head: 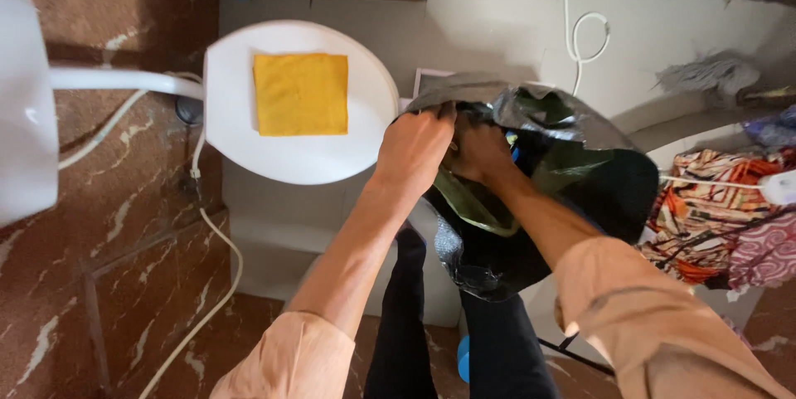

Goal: Organizing items from a bag onto a bathroom shelf.

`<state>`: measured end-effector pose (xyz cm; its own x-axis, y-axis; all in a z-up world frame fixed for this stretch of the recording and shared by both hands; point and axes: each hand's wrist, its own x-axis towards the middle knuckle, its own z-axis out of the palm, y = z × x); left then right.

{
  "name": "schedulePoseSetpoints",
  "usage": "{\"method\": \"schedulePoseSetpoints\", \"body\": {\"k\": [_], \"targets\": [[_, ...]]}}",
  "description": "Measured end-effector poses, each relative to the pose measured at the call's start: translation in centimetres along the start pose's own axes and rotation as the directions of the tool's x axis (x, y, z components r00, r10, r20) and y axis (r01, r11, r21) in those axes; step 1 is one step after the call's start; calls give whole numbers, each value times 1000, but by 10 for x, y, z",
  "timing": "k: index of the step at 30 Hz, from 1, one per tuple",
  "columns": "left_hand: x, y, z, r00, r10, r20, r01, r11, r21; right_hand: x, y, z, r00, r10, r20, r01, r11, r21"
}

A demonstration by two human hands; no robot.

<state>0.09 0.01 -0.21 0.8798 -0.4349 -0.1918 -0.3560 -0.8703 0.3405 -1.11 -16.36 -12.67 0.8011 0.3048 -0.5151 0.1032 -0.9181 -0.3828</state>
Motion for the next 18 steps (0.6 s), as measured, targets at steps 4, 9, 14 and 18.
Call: {"method": "schedulePoseSetpoints", "body": {"k": [4,9,14,18], "targets": [[-2,0,-2,985,-40,169,41,999,2,-33,-18,-57,997,37,-67,-34,998,45],[-16,15,-11,990,-138,-43,121,955,-269,-84,-24,-120,984,42,-171,-24,994,108],[-47,47,-38,901,-404,-156,226,745,-627,-134,-21,-182,970,153,-187,-105,964,246],[-61,69,-27,783,-620,-54,206,340,-918,-177,-32,-239,956,242,-168,-168,916,363]]}}
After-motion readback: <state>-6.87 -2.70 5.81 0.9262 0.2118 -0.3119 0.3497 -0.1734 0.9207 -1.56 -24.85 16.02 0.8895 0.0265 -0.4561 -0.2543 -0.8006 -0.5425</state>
